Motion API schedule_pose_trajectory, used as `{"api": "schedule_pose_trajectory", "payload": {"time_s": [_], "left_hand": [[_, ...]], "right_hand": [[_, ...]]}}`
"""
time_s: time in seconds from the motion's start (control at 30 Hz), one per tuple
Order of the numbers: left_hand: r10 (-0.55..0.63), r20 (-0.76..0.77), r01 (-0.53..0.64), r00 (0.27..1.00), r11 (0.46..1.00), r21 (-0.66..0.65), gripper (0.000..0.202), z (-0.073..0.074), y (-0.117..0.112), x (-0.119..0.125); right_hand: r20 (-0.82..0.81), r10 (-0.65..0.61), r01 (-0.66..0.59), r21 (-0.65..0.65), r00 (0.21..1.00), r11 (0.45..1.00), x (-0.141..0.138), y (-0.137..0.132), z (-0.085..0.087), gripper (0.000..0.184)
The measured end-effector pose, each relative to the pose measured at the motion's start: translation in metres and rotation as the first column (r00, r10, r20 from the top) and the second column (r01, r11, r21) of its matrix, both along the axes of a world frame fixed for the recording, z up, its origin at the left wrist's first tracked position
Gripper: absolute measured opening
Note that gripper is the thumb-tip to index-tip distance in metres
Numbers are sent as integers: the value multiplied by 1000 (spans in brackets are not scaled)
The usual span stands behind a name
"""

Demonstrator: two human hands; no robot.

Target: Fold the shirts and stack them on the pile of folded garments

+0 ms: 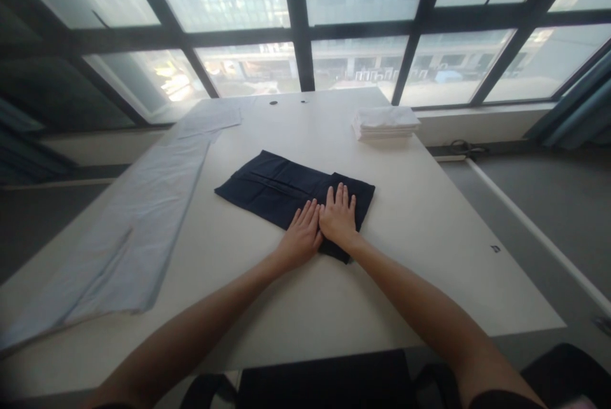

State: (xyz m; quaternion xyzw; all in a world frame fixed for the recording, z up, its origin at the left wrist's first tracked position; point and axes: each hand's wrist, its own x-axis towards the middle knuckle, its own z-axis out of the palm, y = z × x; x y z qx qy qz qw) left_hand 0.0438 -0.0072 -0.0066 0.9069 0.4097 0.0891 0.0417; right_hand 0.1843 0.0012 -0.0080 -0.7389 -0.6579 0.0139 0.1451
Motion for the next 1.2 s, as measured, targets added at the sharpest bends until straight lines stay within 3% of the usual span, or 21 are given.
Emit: {"api": "schedule_pose_trajectory", "payload": {"time_s": [0.1,0.2,0.37,0.47,0.67,0.8,1.0,1.2], "left_hand": [[25,9,-25,1000,1000,-16,68,-2,-4,2],[5,15,-5,1000,999,-46,73,-2,-12,4],[-137,-1,137,991,990,18,65,1,-24,3],[-127,-2,126,992,989,82,62,4,-21,3],[-93,-30,95,995,993,69,64,-1,-9,3],[-104,-33,105,994,994,42,63,-5,-8,1],[-105,-36,106,994,994,35,62,-3,-10,1],[-98,-28,99,995,994,41,62,-4,-10,2]], "right_hand": [[10,26,-26,21,1000,999,6,3,0,64],[28,142,-142,26,990,989,25,9,1,63],[44,406,-405,-27,913,914,70,28,2,62],[45,465,-463,-45,884,885,83,36,4,61],[-1,296,-295,-77,955,952,53,45,10,59],[-17,217,-217,-92,976,972,33,65,11,60],[-35,189,-191,-95,981,977,37,98,9,62],[-40,127,-126,40,991,991,34,87,4,60]]}}
